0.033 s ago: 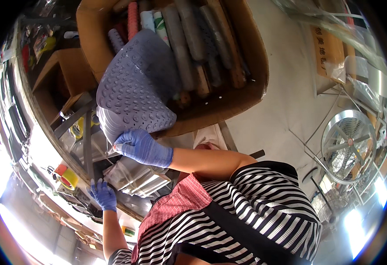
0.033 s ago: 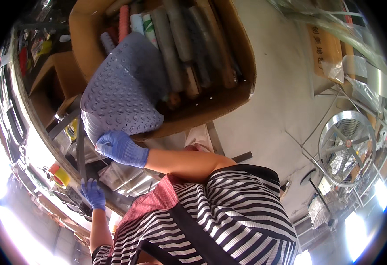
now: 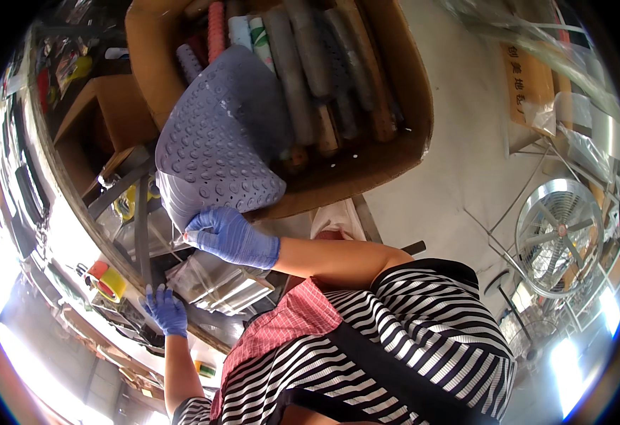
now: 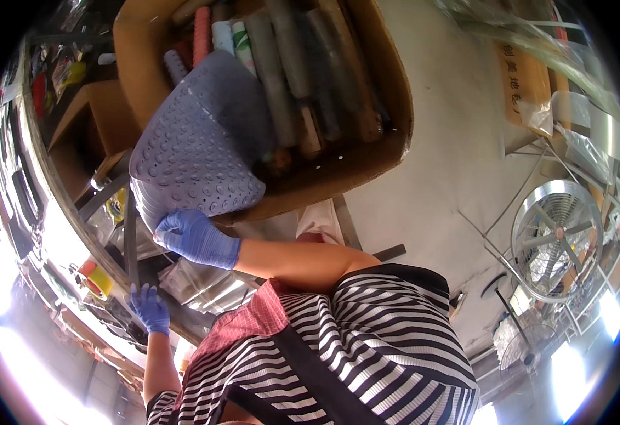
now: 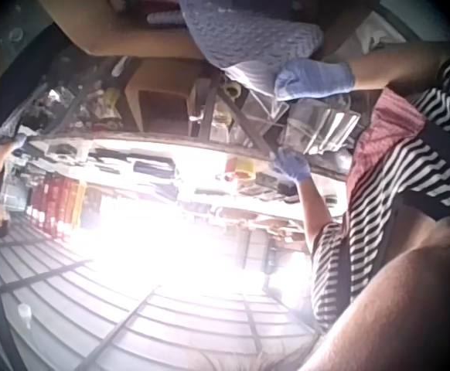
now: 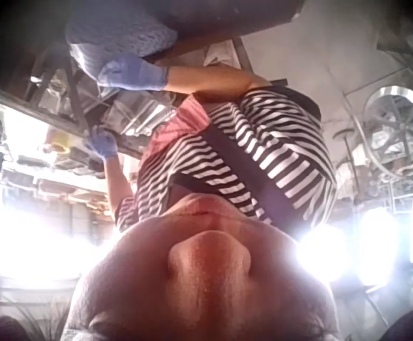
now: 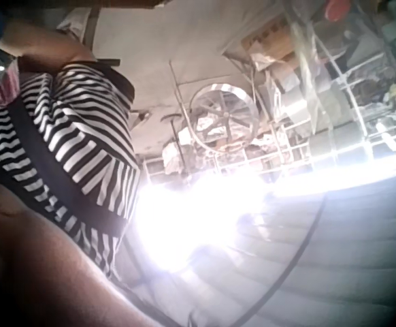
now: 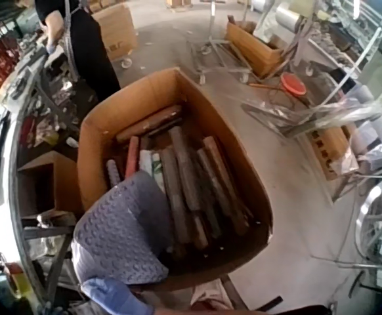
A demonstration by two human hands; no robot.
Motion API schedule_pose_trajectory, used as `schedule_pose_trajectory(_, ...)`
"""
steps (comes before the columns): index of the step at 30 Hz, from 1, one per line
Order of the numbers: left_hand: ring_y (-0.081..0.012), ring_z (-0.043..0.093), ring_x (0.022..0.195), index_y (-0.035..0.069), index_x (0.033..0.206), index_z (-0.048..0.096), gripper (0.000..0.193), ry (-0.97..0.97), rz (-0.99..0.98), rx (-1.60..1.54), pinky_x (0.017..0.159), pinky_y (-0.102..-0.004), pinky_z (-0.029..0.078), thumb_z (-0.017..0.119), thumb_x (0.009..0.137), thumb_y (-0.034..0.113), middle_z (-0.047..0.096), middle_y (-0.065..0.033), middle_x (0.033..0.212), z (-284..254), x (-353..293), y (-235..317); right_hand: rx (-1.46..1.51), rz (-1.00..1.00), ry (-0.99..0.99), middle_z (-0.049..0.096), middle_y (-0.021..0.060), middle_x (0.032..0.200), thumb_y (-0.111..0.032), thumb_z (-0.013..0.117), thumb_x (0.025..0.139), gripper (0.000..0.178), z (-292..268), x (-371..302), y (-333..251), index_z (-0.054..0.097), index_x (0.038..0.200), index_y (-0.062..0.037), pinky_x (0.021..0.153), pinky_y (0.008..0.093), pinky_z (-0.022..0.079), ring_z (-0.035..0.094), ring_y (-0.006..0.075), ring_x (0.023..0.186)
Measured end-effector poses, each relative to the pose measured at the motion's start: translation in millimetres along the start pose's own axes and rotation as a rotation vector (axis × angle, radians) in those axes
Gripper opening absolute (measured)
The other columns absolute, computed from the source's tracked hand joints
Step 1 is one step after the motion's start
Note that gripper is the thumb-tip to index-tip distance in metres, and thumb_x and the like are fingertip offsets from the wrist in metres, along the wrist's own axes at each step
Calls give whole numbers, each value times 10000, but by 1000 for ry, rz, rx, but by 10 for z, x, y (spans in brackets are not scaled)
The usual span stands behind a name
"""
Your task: The person packs small rectangular items into gray poly mailers using bubble wrap for cushioning. They affix shipping labels, seal the packages with a tape dispenser, and place the finished parcels into a cardboard box. The process is repeated for multiple items.
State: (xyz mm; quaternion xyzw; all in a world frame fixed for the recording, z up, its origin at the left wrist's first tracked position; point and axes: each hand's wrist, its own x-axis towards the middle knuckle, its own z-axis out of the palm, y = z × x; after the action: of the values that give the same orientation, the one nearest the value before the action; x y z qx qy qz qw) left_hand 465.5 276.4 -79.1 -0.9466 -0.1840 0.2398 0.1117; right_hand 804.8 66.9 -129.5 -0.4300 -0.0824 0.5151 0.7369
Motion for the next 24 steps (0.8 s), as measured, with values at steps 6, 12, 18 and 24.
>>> schedule_pose_trajectory(6,-310,333,1404,94,1051,668,318,-9,-15,26,1184,-605,113,526,803,235,593,-48,1264,-49,72,17,-57,-25,-159,697,85,875,-220,676,907,214,178,-91,-221,703,968,-17,720,290,514,650,162,796)
schedule_pose_trajectory(12,-314,339,1400,100,1047,671,322,34,19,25,1174,-610,120,478,862,280,596,-43,1260,-15,47,-23,-235,-377,24,660,130,819,-172,619,891,126,-257,438,86,676,884,-60,737,361,534,676,253,831)
schedule_pose_trajectory(18,-338,356,1380,90,1033,672,340,39,8,-6,1167,-628,132,454,868,292,616,-70,1211,-68,31,57,-992,-23,948,530,262,1230,-247,699,798,524,-2616,1117,544,539,1225,11,980,433,419,514,389,1148)
schedule_pose_trajectory(24,-372,409,1331,92,978,658,314,64,36,41,1143,-659,176,448,874,301,634,-96,1166,-76,105,35,-989,526,883,403,256,1490,-485,809,720,1099,-4195,1406,1071,244,1523,8,1109,386,389,444,348,1350)
